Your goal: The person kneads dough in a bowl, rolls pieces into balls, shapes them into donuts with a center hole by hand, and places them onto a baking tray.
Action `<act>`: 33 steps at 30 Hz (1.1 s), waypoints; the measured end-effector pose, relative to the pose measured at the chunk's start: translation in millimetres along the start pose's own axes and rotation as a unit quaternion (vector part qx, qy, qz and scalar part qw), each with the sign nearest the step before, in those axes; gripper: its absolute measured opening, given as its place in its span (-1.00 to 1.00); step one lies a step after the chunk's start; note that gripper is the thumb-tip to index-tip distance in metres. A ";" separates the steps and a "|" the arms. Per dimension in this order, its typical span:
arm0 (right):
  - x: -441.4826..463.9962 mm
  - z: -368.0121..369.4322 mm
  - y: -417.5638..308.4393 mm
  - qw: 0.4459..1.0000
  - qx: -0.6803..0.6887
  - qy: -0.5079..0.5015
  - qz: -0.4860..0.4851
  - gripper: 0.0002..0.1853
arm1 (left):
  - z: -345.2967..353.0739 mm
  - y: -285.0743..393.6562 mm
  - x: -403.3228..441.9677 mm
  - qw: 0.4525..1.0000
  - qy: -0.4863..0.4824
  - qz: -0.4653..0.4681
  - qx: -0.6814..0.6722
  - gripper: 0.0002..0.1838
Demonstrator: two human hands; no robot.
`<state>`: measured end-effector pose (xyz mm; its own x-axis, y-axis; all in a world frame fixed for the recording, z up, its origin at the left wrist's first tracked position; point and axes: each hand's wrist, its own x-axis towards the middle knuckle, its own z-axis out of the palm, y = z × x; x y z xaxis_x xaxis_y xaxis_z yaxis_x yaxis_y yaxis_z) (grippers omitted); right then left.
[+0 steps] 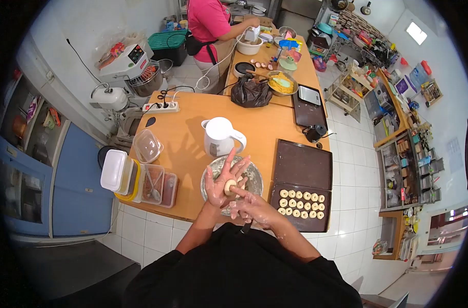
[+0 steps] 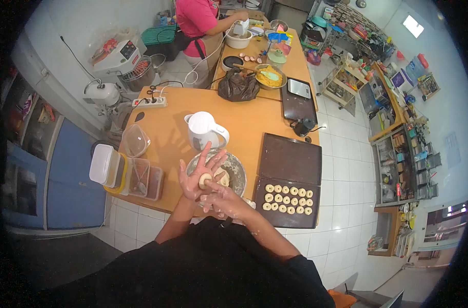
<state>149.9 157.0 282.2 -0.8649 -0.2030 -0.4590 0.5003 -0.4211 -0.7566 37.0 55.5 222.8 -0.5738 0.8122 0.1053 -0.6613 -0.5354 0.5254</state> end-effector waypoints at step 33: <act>5.6 -17.9 21.0 0.762 -0.504 0.198 -0.355 -0.67 | -20.5 -34.7 -1.8 0.974 0.110 -0.103 -0.172 0.04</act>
<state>156.3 162.8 255.3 -0.9522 0.1261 0.2781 -0.1387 0.6329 -0.7617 51.0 67.9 187.0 -0.4769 0.8613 -0.1750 -0.8740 -0.4436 0.1985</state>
